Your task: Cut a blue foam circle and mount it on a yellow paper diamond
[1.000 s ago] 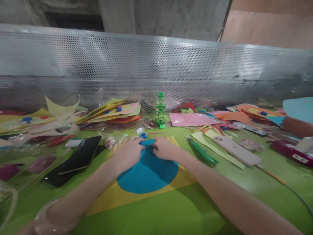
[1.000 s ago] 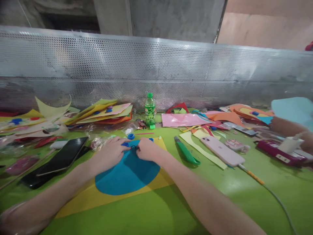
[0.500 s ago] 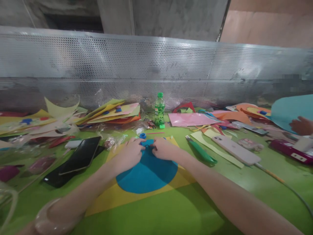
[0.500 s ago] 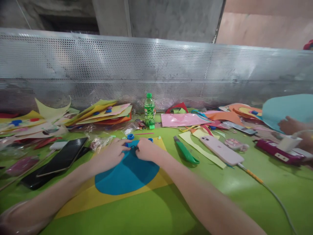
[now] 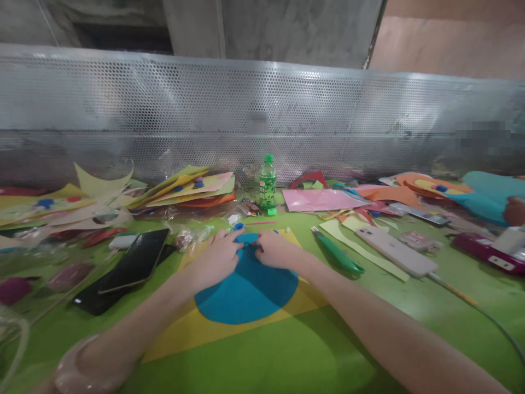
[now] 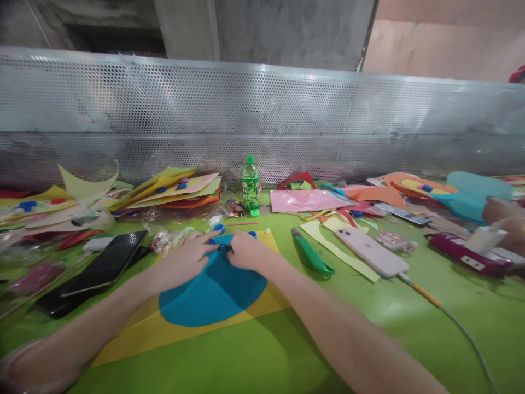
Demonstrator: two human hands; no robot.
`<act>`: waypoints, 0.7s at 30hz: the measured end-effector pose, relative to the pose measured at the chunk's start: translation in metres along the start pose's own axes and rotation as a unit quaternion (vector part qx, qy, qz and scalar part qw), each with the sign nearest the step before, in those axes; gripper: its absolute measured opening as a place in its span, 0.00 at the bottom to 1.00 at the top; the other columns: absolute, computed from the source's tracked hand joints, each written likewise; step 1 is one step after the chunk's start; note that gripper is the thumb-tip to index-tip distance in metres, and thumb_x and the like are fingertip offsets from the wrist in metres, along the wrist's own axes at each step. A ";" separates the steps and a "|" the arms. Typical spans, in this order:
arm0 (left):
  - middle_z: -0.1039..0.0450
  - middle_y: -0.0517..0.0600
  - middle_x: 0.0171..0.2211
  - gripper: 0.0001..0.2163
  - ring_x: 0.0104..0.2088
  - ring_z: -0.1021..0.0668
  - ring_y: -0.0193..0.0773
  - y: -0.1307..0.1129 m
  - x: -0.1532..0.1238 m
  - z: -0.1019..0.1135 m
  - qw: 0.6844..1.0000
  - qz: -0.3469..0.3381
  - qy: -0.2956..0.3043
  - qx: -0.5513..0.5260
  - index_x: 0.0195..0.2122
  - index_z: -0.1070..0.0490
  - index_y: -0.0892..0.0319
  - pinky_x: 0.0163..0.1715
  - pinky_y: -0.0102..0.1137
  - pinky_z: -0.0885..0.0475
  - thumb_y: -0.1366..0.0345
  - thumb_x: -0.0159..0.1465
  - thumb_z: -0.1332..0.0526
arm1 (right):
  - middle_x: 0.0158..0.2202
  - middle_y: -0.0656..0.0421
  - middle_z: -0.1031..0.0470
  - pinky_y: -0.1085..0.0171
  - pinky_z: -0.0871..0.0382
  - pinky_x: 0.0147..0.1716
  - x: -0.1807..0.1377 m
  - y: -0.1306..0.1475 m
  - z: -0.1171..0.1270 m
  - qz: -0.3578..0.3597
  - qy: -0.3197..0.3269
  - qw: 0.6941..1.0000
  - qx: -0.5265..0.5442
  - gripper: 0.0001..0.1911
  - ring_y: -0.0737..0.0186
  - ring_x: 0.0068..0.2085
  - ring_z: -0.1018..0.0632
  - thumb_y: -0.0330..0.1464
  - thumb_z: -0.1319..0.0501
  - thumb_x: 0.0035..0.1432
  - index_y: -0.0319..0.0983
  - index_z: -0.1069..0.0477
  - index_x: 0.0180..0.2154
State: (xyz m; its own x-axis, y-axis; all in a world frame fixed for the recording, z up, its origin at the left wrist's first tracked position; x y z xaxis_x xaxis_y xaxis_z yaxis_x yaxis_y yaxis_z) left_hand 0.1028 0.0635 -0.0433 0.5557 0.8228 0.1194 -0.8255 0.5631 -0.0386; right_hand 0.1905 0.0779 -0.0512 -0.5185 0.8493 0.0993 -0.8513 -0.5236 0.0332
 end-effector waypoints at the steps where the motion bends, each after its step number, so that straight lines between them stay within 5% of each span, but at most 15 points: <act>1: 0.45 0.49 0.61 0.19 0.54 0.38 0.50 -0.002 0.000 -0.001 1.000 -0.006 0.006 0.003 0.46 0.28 0.58 0.52 0.45 0.43 0.71 0.59 0.54 | 0.36 0.49 0.29 0.66 0.40 0.30 0.000 0.000 0.000 -0.003 0.000 1.000 0.001 0.13 0.61 0.33 0.27 0.29 0.51 0.55 0.34 0.29 0.30; 16: 0.44 0.48 0.59 0.20 0.55 0.40 0.49 -0.005 0.000 0.000 1.000 -0.024 -0.011 -0.013 0.46 0.28 0.55 0.53 0.43 0.44 0.73 0.58 0.53 | 0.36 0.50 0.30 0.66 0.38 0.31 -0.002 0.001 0.002 -0.008 -0.003 1.000 0.010 0.13 0.60 0.34 0.27 0.29 0.51 0.54 0.33 0.29 0.31; 21: 0.45 0.48 0.60 0.20 0.52 0.39 0.50 0.007 0.003 0.007 0.999 -0.002 -0.053 0.005 0.48 0.29 0.52 0.51 0.46 0.43 0.72 0.59 0.53 | 0.38 0.52 0.32 0.66 0.38 0.34 -0.003 -0.001 0.001 -0.003 -0.018 0.999 0.044 0.15 0.61 0.36 0.28 0.29 0.51 0.55 0.36 0.28 0.40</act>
State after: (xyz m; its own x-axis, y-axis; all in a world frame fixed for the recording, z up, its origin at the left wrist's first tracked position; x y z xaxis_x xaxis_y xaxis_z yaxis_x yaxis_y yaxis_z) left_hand 0.0980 0.0692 -0.0361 0.5455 0.8076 0.2239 -0.8248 0.5647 -0.0273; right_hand 0.1928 0.0762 -0.0504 -0.5082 0.8506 0.1348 -0.8435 -0.5232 0.1215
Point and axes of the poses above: each hand's wrist, its own x-axis towards the middle knuckle, its own z-axis out of the back of the hand, y = z × x, the point moved 8 cm from there along x, towards the middle knuckle
